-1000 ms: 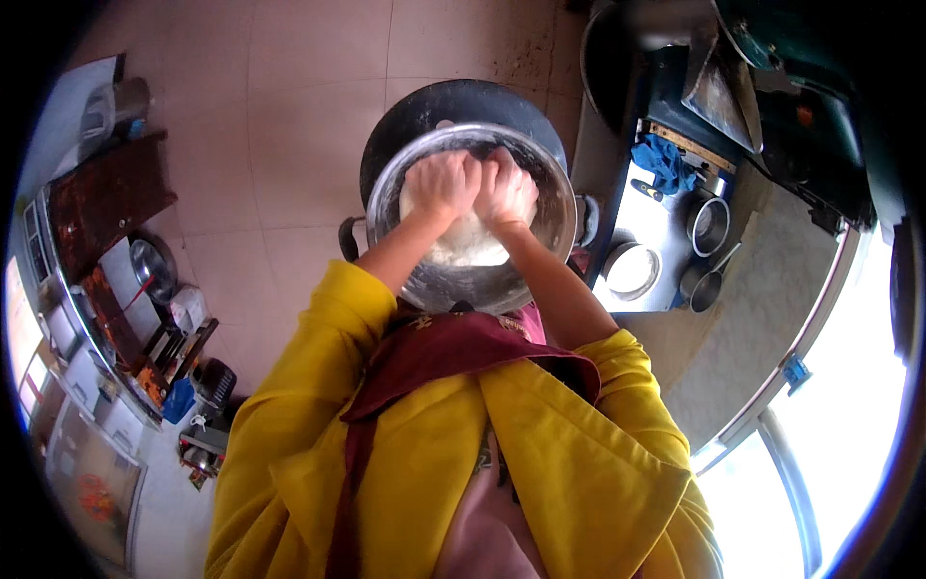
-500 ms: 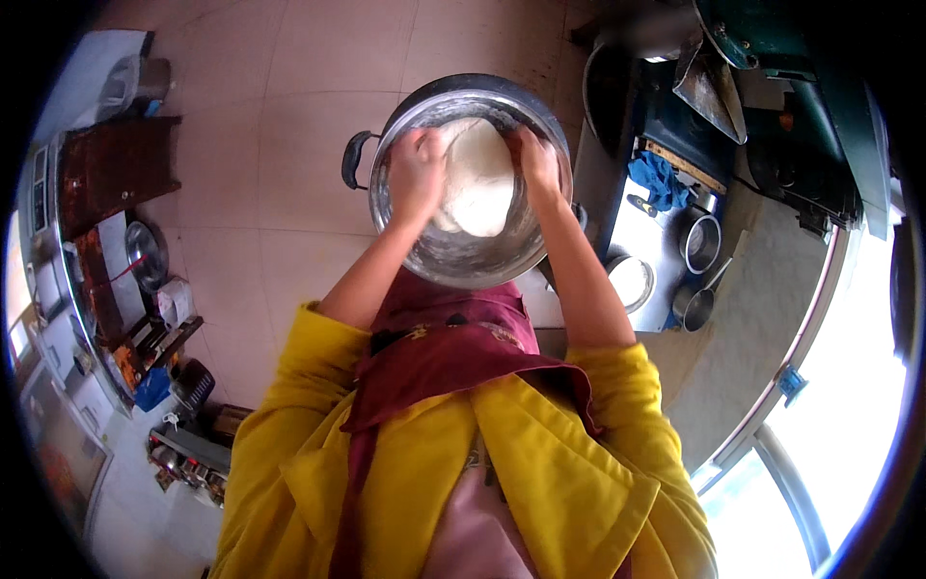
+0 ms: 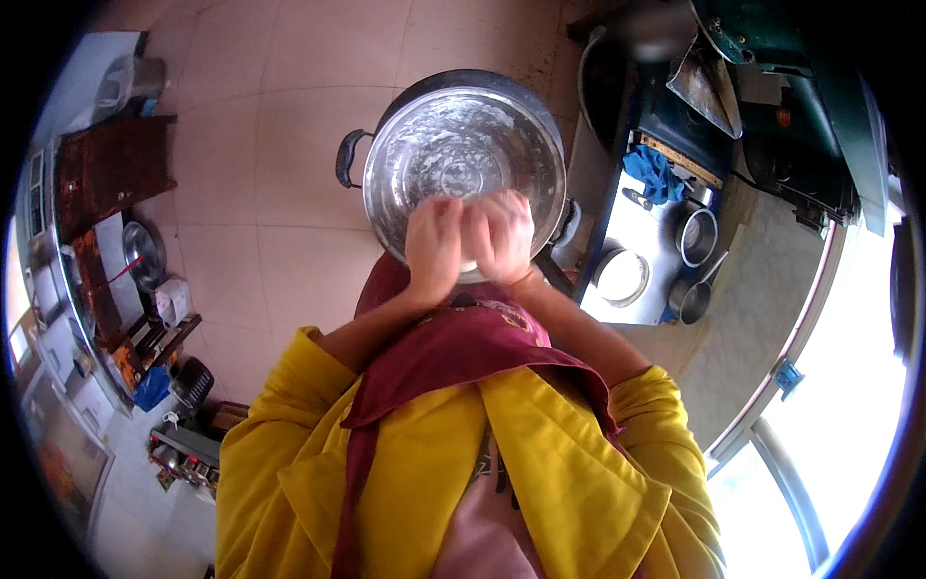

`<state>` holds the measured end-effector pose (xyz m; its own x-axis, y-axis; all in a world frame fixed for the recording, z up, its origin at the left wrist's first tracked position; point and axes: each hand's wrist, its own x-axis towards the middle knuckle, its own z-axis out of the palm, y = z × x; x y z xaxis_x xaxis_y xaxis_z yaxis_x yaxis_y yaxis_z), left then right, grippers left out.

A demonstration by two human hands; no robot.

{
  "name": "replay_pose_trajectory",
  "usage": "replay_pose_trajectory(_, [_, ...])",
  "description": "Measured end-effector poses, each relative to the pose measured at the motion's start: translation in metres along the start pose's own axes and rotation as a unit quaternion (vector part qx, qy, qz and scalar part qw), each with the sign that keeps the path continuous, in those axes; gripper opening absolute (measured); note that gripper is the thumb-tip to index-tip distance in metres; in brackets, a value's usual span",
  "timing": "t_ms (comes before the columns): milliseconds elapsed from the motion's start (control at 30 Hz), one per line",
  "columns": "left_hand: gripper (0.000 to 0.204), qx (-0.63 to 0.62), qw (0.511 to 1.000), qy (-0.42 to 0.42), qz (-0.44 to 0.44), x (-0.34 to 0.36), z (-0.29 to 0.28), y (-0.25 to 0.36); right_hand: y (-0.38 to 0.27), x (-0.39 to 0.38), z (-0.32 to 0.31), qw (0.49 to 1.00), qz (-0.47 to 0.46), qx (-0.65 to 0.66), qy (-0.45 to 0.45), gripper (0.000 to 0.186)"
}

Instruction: The person kneads a ball of dough by hand inside a large metal bowl. They repeatedly press, fold, and turn the dough to develop its texture.

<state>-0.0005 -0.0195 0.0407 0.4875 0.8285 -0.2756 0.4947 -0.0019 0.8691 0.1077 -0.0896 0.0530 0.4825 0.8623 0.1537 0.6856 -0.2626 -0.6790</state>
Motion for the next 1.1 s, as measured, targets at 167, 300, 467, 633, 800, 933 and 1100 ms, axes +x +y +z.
replay_pose_trajectory(167, [0.022, 0.039, 0.995, 0.027, 0.083, 0.005, 0.014, -0.001, 0.007, -0.019, 0.027, 0.992, 0.015, 0.003, 0.128, 0.022])
replay_pose_trajectory(300, [0.024, 0.044, 0.984, 0.062, 0.161, 0.039, 0.027, -0.026, 0.023, 0.004, 0.043, 0.990, 0.047, -0.022, 0.131, 0.024])
replay_pose_trajectory(467, [0.026, 0.046, 0.977, 0.060, 0.199, 0.078, 0.032, -0.024, 0.040, 0.034, 0.048, 0.991, 0.052, -0.043, 0.116, 0.026])
replay_pose_trajectory(633, [0.025, 0.088, 0.970, 0.032, 0.225, 0.121, 0.040, -0.040, 0.069, 0.061, 0.054, 0.993, 0.093, -0.011, 0.077, 0.019])
replay_pose_trajectory(800, [0.025, 0.133, 0.975, 0.038, 0.172, 0.138, 0.049, -0.038, 0.085, 0.086, 0.053, 0.984, 0.170, 0.034, 0.045, 0.018])
replay_pose_trajectory(933, [0.033, 0.190, 0.971, 0.067, 0.130, 0.146, 0.053, -0.026, 0.089, 0.097, 0.050, 0.977, 0.214, -0.003, 0.010, 0.025])
replay_pose_trajectory(1100, [0.050, 0.174, 0.980, 0.058, 0.074, 0.142, 0.047, -0.009, 0.080, 0.100, 0.052, 0.964, 0.258, -0.059, 0.005, 0.031])
